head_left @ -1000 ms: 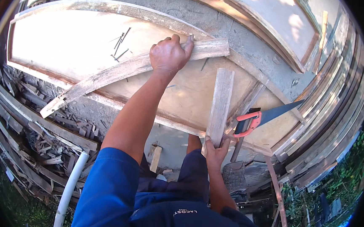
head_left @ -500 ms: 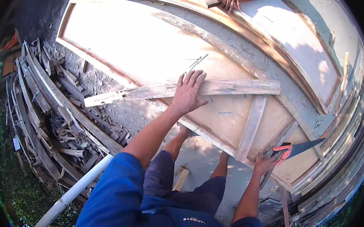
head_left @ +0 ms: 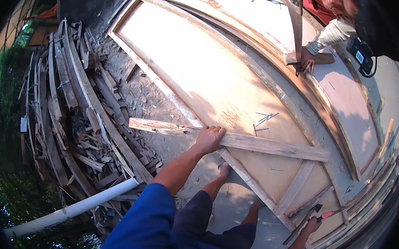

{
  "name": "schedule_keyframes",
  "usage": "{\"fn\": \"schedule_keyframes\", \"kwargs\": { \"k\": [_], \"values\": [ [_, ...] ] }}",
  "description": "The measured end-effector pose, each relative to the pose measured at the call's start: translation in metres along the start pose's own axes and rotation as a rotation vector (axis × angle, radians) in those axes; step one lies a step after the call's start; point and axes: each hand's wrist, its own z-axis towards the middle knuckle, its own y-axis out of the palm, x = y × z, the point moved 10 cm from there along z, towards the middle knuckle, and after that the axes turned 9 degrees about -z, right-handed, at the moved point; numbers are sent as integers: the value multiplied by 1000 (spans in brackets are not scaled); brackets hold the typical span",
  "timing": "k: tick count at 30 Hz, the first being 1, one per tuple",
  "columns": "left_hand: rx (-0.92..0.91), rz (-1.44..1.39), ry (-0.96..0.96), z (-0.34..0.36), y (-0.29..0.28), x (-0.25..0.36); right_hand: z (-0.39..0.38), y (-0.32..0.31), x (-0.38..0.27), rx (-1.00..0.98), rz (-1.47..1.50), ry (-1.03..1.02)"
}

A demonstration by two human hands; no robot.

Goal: The person builds a wood frame by sawing a wood board, using an axe as a hammer to drive nails into the wood, and positioning the boards by hand.

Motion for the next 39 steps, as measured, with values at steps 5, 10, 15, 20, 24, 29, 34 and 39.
{"fn": "schedule_keyframes", "kwargs": {
  "k": [5, 10, 15, 20, 24, 29, 34, 39],
  "values": [
    [-12, -156, -30, -26, -15, 5, 4, -115, 44, 147, 356, 197],
    [-8, -194, -103, -81, -58, -28, -137, -187, 5, 335, 204, 46],
    [32, -156, -223, -140, -108, -75, -278, -182, -94, -41, 416, -49],
    [170, -156, -390, -201, -154, -133, -362, -147, -158, -324, 583, -297],
    [235, -120, -479, -232, -196, -164, -410, -136, -234, -495, 317, -681],
    [230, -161, -663, -256, -219, -217, -450, -118, -326, -614, 287, -904],
    [264, -232, -696, -240, -231, -278, -525, -106, -423, -642, 278, -1085],
    [326, -298, -691, -218, -234, -364, -594, -51, -498, -663, 214, -1051]
  ]
}}
